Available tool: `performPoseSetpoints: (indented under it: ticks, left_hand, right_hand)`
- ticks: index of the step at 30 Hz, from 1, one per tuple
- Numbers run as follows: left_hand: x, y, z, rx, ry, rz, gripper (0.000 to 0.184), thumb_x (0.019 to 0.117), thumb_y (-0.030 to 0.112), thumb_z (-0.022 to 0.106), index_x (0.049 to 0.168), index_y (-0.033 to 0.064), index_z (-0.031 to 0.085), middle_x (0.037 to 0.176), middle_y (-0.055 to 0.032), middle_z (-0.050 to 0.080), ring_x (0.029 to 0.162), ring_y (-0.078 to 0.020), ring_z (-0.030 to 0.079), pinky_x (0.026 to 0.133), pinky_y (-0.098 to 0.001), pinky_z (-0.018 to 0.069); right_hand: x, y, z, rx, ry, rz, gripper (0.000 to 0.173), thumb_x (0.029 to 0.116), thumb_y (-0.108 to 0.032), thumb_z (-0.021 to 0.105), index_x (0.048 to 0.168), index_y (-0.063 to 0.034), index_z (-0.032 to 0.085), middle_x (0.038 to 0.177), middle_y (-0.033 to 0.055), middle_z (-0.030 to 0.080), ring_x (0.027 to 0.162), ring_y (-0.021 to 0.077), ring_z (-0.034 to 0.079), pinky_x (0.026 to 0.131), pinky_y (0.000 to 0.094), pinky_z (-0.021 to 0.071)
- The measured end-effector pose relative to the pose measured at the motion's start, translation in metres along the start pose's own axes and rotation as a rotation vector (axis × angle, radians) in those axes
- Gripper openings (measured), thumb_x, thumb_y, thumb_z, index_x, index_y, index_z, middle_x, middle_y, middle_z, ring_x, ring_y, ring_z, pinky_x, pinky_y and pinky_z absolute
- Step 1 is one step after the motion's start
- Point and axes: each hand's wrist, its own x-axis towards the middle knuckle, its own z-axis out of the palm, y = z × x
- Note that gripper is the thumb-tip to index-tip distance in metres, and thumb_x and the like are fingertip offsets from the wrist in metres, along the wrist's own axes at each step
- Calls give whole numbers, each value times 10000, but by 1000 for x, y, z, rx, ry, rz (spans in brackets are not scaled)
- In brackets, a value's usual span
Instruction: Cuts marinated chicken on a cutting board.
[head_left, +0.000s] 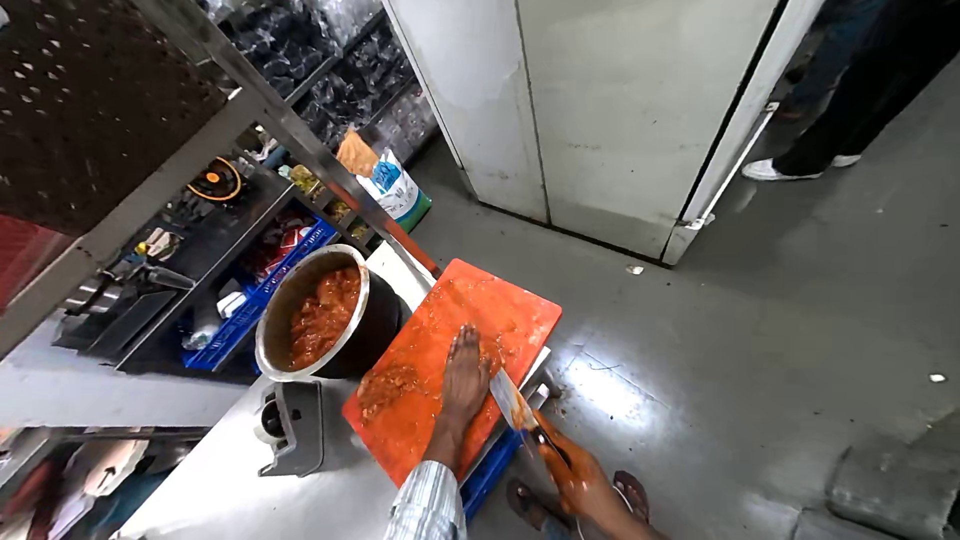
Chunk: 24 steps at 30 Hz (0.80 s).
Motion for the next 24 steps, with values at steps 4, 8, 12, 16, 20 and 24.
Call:
performPoseSetpoints:
  ticks: [4,8,12,16,20,24]
  left_hand:
    - [0,0,0,-19,-10,2,559,1102,281,338,1564,-31,381,1648,-174,366,1567,-306,272,1289,-470,197]
    - [1,-4,-1,-21,19,16,566,1100,290,318,1558,-35,388,1647,-169,369,1570,-278,270,1296,-444,195]
    - [-1,0,-2,-50,-28,20,567,1106,309,325,1558,-26,395,1650,-173,363,1565,-301,278,1287,-471,207]
    - [-3,-3,-1,-20,-13,33,573,1104,308,297,1561,-26,386,1650,-173,361,1566,-307,273,1288,-481,195]
    - [-1,-4,-2,-32,-28,65,597,1113,365,274,1563,-6,400,1656,-156,359,1574,-279,257,1294,-470,176]
    - [-8,-7,-45,-632,-39,-217,633,1111,404,235,1654,79,198,1725,-112,188,1587,-240,206,1290,-469,198]
  right_hand:
    - [71,-20,4,-15,3,-10,531,1089,-311,451,1598,-193,355,863,84,624,558,160,562,516,340,509]
    - [7,3,4,37,-24,-33,549,1075,-284,456,1605,-192,346,861,75,629,542,154,546,492,341,505]
    - [40,-17,-2,60,-80,15,544,1082,-312,448,1601,-188,342,806,49,585,509,144,522,457,318,478]
    - [46,-4,9,42,-87,-31,563,1081,-314,450,1615,-198,315,809,57,595,518,148,536,469,327,493]
    - [11,5,-4,-4,-115,-4,563,1078,-325,447,1616,-227,311,801,45,589,518,151,532,470,336,494]
    - [22,-2,-9,-5,-125,-8,553,1082,-294,456,1615,-240,319,801,48,595,506,143,524,456,321,482]
